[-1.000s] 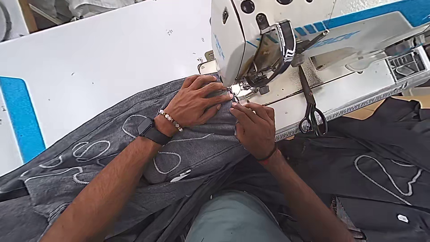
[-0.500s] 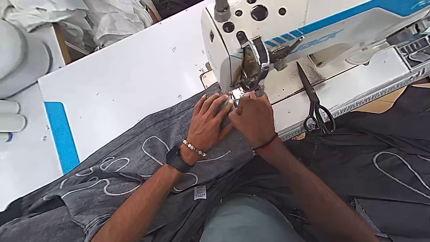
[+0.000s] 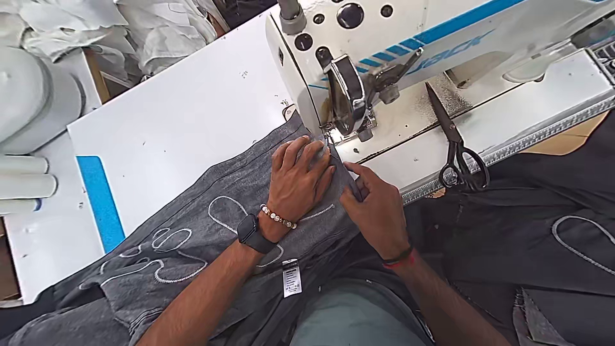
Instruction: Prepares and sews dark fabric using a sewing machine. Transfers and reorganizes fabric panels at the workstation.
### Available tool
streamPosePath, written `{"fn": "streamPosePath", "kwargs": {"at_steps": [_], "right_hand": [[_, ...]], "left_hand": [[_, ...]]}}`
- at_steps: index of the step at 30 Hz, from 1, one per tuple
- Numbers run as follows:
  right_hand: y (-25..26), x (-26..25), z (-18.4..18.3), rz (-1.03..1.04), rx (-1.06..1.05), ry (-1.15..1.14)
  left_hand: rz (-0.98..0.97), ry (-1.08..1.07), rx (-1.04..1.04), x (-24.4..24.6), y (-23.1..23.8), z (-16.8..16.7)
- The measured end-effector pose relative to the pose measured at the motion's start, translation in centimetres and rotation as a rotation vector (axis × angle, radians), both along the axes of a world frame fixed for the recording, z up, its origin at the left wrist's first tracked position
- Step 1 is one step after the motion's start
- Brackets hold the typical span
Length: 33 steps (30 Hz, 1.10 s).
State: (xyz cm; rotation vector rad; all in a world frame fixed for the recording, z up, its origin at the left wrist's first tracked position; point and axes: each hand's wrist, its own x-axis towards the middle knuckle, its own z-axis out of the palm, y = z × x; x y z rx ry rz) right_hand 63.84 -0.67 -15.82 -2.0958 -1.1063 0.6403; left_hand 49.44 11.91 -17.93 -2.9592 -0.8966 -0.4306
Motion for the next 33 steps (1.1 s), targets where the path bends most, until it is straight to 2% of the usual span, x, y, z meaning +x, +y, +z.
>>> {"fn": "streamPosePath", "kwargs": {"at_steps": [7, 16, 21, 24, 26, 29, 33], "right_hand": [[-2.3, -0.9, 0.4, 0.044, 0.083, 0.121], [-3.3, -0.4, 3.1, 0.101, 0.084, -0.175], [0.8, 2.0, 6.0, 0.280, -0.003, -0.265], [4.9, 3.3, 3.9, 0.370, -0.158, -0.312], [5.8, 3.8, 2.0, 0.353, -0.212, -0.326], [3.2, 4.5, 1.5, 0.305, -0.186, -0.371], [-4.2, 5.9, 1.2, 0.530, -0.039, -0.219]], "left_hand": [[0.002, -0.014, 0.002, -0.1, -0.2, -0.1], [-0.048, -0.031, -0.025, -0.6, 1.1, 0.2], [-0.215, -0.129, 0.046, -0.4, 3.3, 0.4], [-0.253, -0.121, 0.055, -0.6, 3.3, 0.5], [-0.203, -0.124, -0.103, -0.8, 2.4, 0.7], [-0.068, -0.107, -0.342, -1.3, 1.1, 0.2], [0.009, -0.025, -0.216, -1.1, -1.5, -1.0]]}}
